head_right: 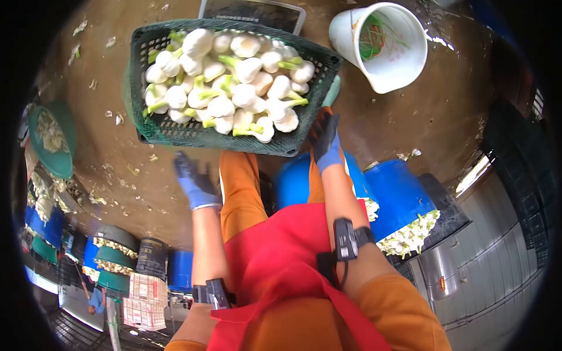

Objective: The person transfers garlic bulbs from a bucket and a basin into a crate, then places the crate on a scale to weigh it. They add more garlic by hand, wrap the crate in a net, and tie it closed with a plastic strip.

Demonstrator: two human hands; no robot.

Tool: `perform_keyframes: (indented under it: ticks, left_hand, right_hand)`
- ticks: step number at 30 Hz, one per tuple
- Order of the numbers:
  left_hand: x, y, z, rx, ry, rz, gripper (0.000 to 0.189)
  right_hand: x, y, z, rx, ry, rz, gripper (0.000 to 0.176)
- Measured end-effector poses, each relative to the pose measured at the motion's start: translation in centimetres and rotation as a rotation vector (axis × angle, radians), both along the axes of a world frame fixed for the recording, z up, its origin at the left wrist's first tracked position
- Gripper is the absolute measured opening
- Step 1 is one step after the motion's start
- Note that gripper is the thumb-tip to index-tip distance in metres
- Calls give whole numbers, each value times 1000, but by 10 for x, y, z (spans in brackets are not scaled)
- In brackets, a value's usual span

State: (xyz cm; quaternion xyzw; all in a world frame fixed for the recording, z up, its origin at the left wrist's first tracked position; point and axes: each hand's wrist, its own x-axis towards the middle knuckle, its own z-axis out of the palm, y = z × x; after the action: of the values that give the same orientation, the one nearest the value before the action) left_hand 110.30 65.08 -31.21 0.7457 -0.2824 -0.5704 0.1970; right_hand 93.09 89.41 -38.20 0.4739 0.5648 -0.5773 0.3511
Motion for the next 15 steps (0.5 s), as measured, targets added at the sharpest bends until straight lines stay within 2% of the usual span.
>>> perform_keyframes:
  ticks: [1,3,4,5,6,7,8,9,10,11,13,14,15]
  left_hand:
    - [-7,27,2,219,37,44,77]
    - [-20,71,-8,382,248,109,66]
    - [-15,86,-21,388,243,95,66]
    - [-8,102,-37,431,226,-48,54]
    - [-10,111,-44,468,209,-189,42]
    - [-7,118,-46,467,208,-192,42]
    - [-9,121,-39,491,154,-343,30]
    - [-11,125,-33,516,93,-496,20]
    - [-15,134,-29,571,-27,-384,12]
    - [-9,140,-29,574,-41,-389,12]
    - [7,151,-39,568,-169,-587,11]
    - [11,156,-46,571,-174,-597,11]
    - [12,162,-53,370,2,-405,14]
  right_hand:
    - [-17,-9,-4,-215,-2,-20,69]
    - [-41,-18,-12,-637,-62,-96,71]
    - [-52,-22,-4,-565,-96,34,75]
    - [-57,-20,6,-430,-107,196,74]
    - [-65,-11,16,-427,-165,306,68]
    - [-73,-4,24,-425,-224,420,62]
    - [-73,7,21,-427,-226,416,62]
    - [-69,18,17,-375,-233,690,59]
    - [-63,28,14,-320,-238,960,55]
    - [-59,31,18,-326,-248,949,55]
    - [-56,31,28,-351,-202,928,46]
    - [-46,43,15,-331,-328,925,41]
    - [-37,50,11,-330,-331,916,41]
